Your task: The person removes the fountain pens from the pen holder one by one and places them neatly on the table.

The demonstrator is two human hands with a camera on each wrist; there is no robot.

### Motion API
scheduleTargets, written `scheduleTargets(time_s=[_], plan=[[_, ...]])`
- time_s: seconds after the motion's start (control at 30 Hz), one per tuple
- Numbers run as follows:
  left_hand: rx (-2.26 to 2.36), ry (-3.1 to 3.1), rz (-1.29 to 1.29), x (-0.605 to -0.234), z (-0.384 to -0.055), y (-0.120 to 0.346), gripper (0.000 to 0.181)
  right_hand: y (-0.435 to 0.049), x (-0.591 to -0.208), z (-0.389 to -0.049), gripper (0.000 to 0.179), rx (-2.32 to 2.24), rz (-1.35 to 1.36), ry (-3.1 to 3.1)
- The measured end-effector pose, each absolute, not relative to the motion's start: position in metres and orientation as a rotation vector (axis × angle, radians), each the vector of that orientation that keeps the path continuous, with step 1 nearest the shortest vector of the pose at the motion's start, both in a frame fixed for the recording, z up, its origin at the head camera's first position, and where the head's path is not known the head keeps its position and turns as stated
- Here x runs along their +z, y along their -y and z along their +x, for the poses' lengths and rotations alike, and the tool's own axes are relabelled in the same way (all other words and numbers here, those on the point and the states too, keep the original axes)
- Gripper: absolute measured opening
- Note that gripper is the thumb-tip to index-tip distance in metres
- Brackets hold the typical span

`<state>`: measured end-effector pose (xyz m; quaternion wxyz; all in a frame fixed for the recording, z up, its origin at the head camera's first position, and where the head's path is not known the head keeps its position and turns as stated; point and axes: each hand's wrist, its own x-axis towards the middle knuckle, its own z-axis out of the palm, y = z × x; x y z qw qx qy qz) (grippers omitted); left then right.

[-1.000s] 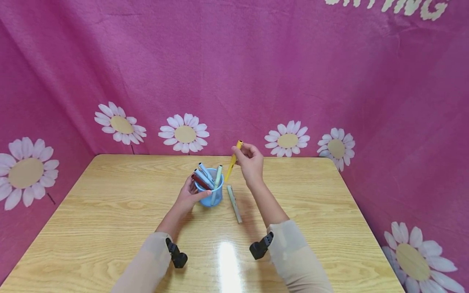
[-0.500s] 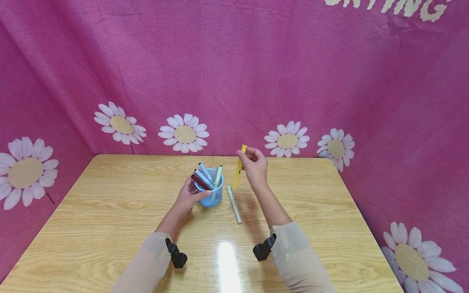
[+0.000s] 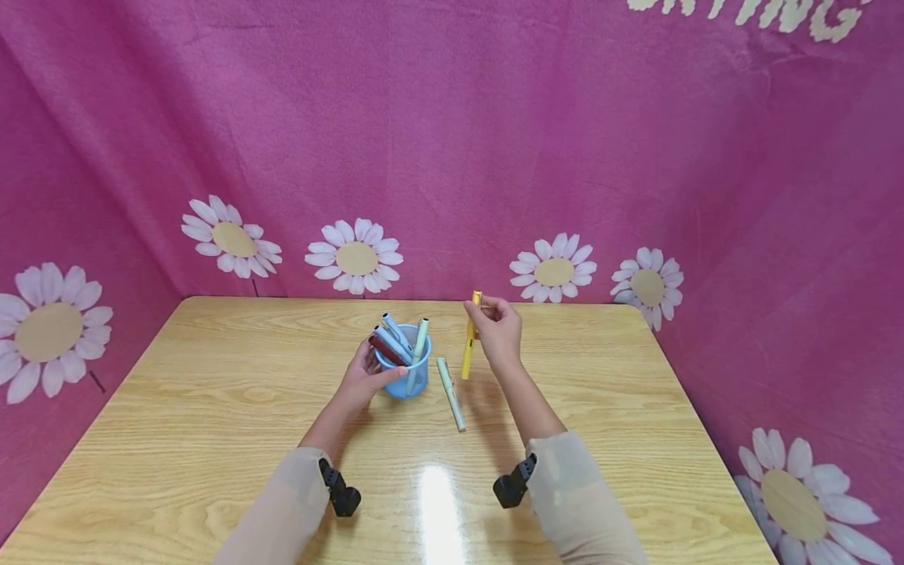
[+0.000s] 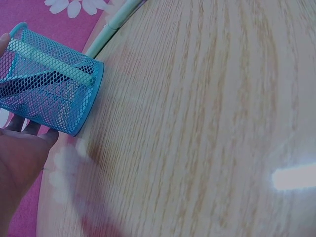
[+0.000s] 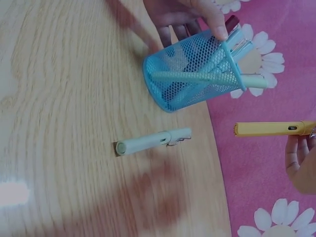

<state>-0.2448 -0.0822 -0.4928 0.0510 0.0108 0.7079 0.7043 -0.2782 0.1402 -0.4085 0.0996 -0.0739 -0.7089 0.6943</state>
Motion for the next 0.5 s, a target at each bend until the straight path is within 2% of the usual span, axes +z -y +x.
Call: scheduleTargets(time_s=[0.23,0.5], plan=[[2.16,-2.168,0.033,-0.494,-0.244,0.081,0.091,-0.146,-0.419,-0.278,0.031,2.032,-0.233,2.152],[2.124,-2.103,0.034,-0.465,-0.229,0.083,0.09,-0.151,-0.43,-0.276,0.034,2.027,-0.28,2.222]])
